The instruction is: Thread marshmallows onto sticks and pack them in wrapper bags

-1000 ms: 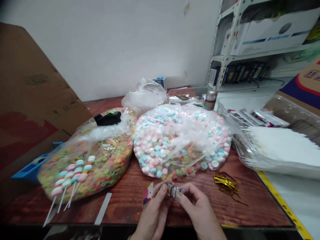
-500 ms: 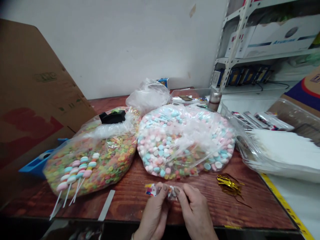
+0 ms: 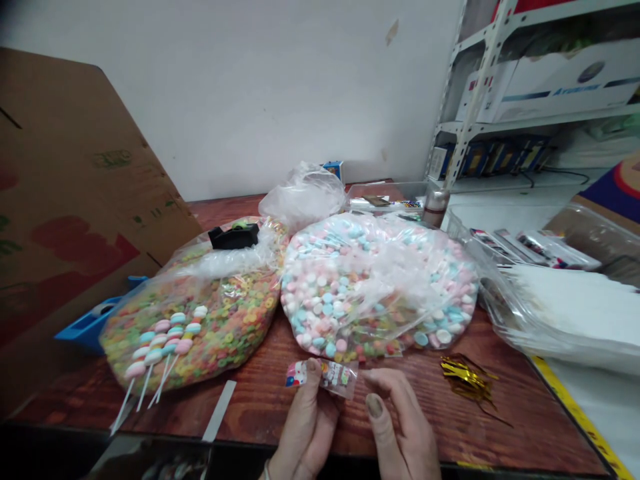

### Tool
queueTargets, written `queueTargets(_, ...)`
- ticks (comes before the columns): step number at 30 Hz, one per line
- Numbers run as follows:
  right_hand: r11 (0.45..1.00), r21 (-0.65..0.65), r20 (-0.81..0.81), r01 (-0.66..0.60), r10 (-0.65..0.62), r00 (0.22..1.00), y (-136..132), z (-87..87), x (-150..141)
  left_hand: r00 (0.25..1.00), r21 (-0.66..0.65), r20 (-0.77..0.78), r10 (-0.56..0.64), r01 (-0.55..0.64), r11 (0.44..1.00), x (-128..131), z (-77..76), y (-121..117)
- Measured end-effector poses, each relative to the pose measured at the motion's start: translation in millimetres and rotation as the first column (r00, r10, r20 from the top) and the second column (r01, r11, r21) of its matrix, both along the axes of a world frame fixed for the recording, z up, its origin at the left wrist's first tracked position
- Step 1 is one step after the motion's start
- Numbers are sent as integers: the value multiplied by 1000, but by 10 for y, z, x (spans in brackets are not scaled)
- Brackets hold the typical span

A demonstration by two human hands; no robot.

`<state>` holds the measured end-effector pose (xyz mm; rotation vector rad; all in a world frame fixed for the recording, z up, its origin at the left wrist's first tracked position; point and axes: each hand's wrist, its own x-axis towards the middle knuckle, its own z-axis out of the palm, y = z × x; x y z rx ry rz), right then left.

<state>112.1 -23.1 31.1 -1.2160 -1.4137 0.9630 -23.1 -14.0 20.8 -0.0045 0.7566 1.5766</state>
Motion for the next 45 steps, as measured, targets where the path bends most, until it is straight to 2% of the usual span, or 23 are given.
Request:
queueTargets(3,990,-133,-126,54,-71,990,-10,18,-104,998,-1,-61,30,-30,1000,-10,-35,-9)
queueTargets(5,966,-254,-222,-47,-10,975,34,-2,-137,987,-5,-148,55,-56,998,-19,-48,-25)
queueTargets(7,937,-307,-273,-169,83,958,97,-37,-132,968,2,-247,53,-54,999,-27,-34,-46)
queueTargets(9,930,-293,-256,-223,148,955,147,-75,-103,947,18,-320,7,-1,1000,-29,4,-64)
queueTargets(13,956,-215,-142,-199,171,975,158,-124,-54,941,24,-328,-83,96,995,-16,51,-65)
queueTargets(18,965,-239,-45,-106,98,994,93,-120,-9,999,-68,-26,-35,33,997,-18,-51,5)
queueTargets(21,980,-194,-20,-41,38,999,73,-95,9,998,-121,65,-9,17,992,-37,-103,39)
queueTargets(24,990,-138,-30,-36,32,999,62,-90,-25,999,-91,45,-25,29,995,-44,-114,45)
queueTargets(27,987,-162,-119,-16,-4,993,80,-123,-55,993,-50,-110,-43,38,998,-55,-85,35)
queueTargets(29,991,-135,-56,25,-33,998,124,-150,-28,928,-62,-353,-117,102,993,-84,-26,26)
queueTargets(31,996,-92,74,-1,8,997,190,-152,29,759,-106,-602,-247,231,967,-127,69,17)
queueTargets(32,994,-98,107,-54,65,992,225,-135,58,664,-134,-677,-317,312,940,-149,124,13)
queueTargets(34,961,-164,66,-223,236,970,286,-57,93,525,-159,-728,-441,496,853,-184,232,4)
queueTargets(36,899,-203,-4,-389,397,918,327,73,96,404,-149,-753,-519,664,733,-203,307,-3)
queueTargets(38,863,-176,35,-473,486,873,357,224,85,266,-151,-811,-522,766,625,-216,334,-6)
queueTargets(40,858,-115,125,-501,513,849,394,353,91,159,-180,-849,-504,810,558,-244,328,1)
queueTargets(42,849,-100,172,-519,528,831,452,425,127,135,-204,-835,-533,824,529,-303,314,16)
queueTargets(43,846,-120,168,-520,533,829,486,433,154,158,-212,-806,-570,823,527,-344,309,25)
queueTargets(44,848,-153,147,-508,528,836,520,420,180,212,-210,-759,-616,815,540,-389,305,33)
queueTargets(45,855,-188,112,-484,508,854,552,387,202,302,-192,-689,-658,800,568,-434,299,38)
